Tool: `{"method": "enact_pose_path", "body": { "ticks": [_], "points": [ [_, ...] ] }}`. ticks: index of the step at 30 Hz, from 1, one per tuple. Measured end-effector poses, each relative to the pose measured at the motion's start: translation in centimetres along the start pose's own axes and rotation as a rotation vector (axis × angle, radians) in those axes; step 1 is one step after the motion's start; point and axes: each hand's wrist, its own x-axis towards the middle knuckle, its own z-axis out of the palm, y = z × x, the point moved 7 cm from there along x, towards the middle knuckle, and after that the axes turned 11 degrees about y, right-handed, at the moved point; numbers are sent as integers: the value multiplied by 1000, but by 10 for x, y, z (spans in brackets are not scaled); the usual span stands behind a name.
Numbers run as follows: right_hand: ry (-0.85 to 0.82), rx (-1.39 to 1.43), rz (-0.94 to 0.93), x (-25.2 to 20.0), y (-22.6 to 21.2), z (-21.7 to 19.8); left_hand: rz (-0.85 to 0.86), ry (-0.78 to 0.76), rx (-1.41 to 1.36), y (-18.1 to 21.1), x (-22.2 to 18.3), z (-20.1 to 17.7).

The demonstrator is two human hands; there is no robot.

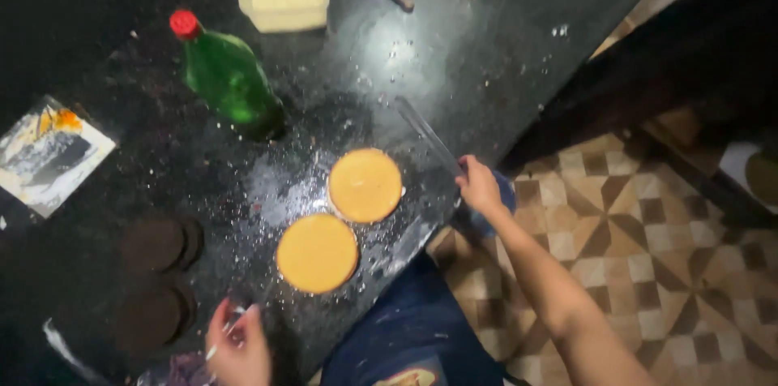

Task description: Apply frosting to sponge cake layers and assemble small cakes.

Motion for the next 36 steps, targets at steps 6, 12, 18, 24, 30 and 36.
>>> {"method": "enact_pose_path", "body": {
  "ticks": [6,12,18,24,30,36],
  "points": [
    [137,102,107,-82,29,-7,-145,-470,-169,100,-78,84],
    [-105,364,552,-175,30,11,-1009,-952,-552,69,-171,194],
    [-218,500,290,-131,-66,49,-656,-483,-539,85,-145,276],
    [-297,799,513,-128,-44,66,-749,2,-601,89,-124,288],
    [-6,672,532,-91,11,39,-579,-260,-704,145,-128,357],
    [116,826,693,14,85,16,-561,-378,-695,231,-128,499]
  ]
}}
